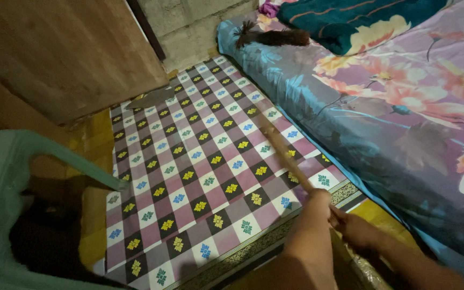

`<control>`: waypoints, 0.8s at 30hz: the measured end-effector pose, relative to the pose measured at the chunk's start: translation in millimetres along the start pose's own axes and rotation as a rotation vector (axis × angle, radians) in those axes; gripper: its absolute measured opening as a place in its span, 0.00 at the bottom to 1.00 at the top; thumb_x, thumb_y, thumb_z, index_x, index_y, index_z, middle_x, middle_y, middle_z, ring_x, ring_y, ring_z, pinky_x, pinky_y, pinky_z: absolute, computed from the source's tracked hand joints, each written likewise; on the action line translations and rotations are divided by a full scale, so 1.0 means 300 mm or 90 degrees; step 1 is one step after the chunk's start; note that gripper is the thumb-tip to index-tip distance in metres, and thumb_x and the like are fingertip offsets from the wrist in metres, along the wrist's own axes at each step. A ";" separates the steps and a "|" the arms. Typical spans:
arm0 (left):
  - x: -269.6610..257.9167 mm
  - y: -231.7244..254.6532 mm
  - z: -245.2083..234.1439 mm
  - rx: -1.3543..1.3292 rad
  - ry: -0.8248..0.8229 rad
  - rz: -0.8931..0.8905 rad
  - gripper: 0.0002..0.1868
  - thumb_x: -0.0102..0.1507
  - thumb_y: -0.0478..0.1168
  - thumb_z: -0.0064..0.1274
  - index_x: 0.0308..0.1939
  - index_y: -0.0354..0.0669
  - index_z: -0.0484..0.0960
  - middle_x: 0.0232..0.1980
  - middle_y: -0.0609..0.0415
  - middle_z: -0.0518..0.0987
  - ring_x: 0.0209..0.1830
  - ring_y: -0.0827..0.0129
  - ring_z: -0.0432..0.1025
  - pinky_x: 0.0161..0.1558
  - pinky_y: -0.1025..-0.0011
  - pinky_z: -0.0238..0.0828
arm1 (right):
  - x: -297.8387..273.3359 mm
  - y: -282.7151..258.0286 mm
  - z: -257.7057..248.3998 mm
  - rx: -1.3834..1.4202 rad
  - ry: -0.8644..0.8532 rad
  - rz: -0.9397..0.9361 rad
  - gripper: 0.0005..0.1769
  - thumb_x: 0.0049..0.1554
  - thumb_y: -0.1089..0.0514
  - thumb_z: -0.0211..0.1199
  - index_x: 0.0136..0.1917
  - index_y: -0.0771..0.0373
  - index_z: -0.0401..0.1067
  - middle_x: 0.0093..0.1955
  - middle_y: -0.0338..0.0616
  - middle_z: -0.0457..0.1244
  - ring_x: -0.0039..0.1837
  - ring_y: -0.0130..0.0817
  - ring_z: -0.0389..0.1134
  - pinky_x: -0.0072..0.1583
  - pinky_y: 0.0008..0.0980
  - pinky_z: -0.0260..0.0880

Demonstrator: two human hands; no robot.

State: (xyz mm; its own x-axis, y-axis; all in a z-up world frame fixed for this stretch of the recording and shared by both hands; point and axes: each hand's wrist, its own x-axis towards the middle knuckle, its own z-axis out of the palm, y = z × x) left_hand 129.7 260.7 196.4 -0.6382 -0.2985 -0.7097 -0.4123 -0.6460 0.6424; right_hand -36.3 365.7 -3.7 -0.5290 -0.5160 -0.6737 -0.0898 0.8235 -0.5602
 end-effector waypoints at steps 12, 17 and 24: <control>0.718 -0.072 0.121 -0.132 0.015 0.053 0.24 0.68 0.51 0.40 0.60 0.37 0.69 0.52 0.45 0.75 0.47 0.61 0.72 0.51 0.67 0.70 | 0.024 -0.087 -0.141 0.026 0.177 -0.037 0.36 0.61 0.47 0.61 0.80 0.23 0.56 0.36 0.52 0.61 0.31 0.37 0.58 0.35 0.37 0.65; 0.817 -0.119 0.067 -0.109 0.076 0.046 0.23 0.70 0.47 0.39 0.63 0.34 0.66 0.52 0.42 0.76 0.44 0.60 0.75 0.48 0.68 0.75 | 0.113 -0.010 0.035 0.218 0.152 -0.015 0.32 0.64 0.56 0.50 0.81 0.43 0.56 0.54 0.40 0.67 0.37 0.41 0.59 0.35 0.34 0.61; 0.941 -0.090 -0.122 -0.160 0.284 0.039 0.22 0.73 0.40 0.38 0.67 0.29 0.62 0.52 0.38 0.77 0.39 0.59 0.78 0.43 0.70 0.80 | 0.050 -0.300 0.058 0.074 -0.018 -0.066 0.30 0.61 0.55 0.60 0.77 0.50 0.67 0.45 0.55 0.67 0.38 0.38 0.61 0.40 0.33 0.62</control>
State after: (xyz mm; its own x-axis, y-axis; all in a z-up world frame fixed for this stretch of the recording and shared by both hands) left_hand -15.7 168.2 -31.9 -0.2943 -0.5762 -0.7625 -0.1784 -0.7506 0.6362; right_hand -21.4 279.6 28.3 -0.4979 -0.6050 -0.6214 -0.0443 0.7333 -0.6784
